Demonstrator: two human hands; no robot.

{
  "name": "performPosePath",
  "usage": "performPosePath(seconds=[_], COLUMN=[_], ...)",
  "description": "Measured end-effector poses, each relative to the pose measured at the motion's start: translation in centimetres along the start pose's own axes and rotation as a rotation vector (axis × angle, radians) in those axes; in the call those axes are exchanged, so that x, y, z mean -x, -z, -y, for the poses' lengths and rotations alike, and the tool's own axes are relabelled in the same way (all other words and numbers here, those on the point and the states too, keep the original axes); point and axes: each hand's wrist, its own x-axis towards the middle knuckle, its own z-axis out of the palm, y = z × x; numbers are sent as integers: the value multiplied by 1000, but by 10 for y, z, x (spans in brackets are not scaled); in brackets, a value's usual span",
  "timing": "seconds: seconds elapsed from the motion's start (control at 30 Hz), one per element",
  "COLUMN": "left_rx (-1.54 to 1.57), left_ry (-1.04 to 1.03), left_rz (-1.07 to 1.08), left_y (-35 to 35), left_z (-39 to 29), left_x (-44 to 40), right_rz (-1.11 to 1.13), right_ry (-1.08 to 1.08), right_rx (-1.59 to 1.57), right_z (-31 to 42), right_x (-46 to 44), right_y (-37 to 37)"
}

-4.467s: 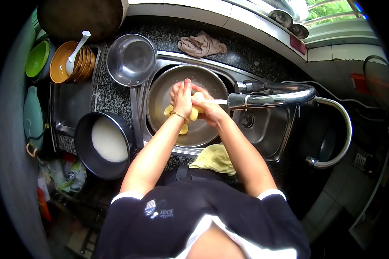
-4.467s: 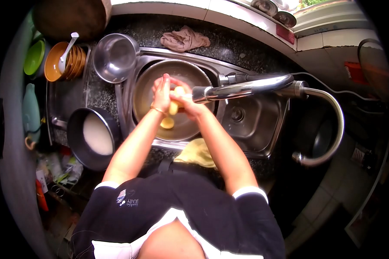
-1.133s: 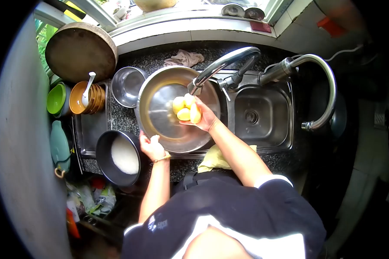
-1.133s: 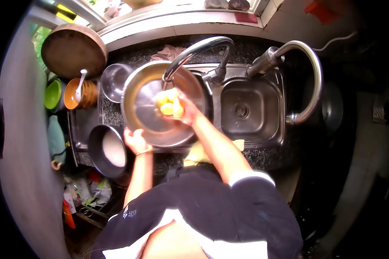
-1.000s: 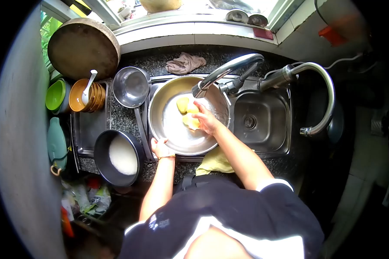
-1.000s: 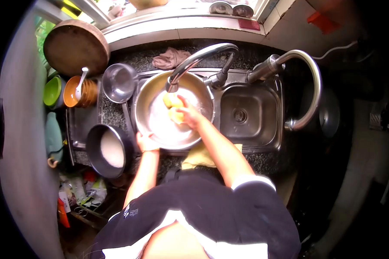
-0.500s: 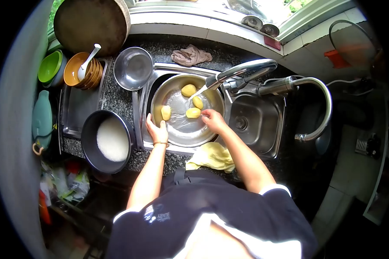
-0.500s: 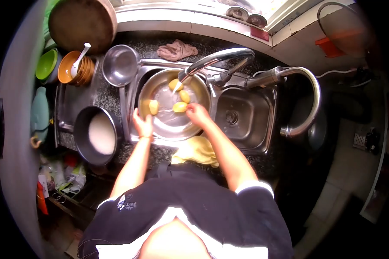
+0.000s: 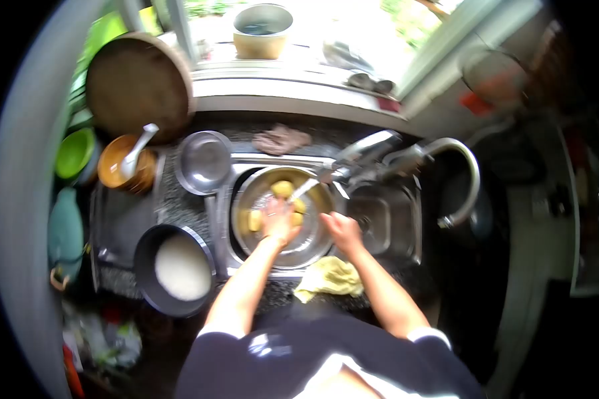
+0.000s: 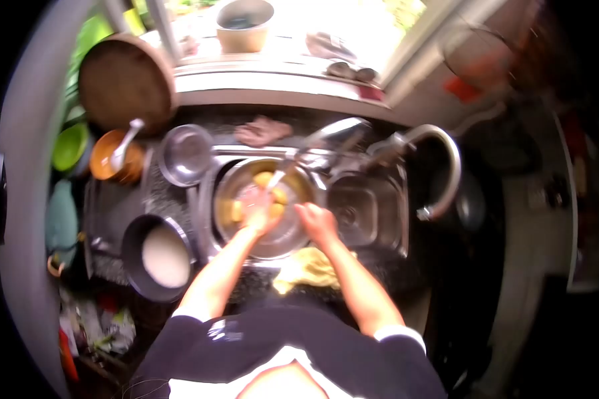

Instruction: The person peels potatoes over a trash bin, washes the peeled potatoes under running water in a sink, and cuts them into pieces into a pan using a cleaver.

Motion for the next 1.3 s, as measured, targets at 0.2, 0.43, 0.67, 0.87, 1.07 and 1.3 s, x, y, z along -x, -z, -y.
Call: performPosePath(seconds=[0.2, 0.43, 0.67, 0.87, 1.07, 1.3], left_rx=[-40, -206, -10, 266, 606, 607], left_ry=[64, -184, 32, -23, -285, -321], left_rz=[52, 170, 60, -8, -218, -429], left_y=[4, -43, -45, 24, 156, 192], left_z=[3, 1, 24, 24, 4, 17], left_x=[-60, -29, 1, 25, 74, 68], right_rz=[-39, -61, 174, 391, 477, -164], right_ry=[-227, -341, -269, -239, -126, -178], right_rx=[-383, -432, -446, -542, -977, -813], right_z=[-32, -52, -34, 14, 59, 20], right_x=[46, 68, 43, 12, 8, -5], right_y=[47, 53, 15, 16, 63, 69])
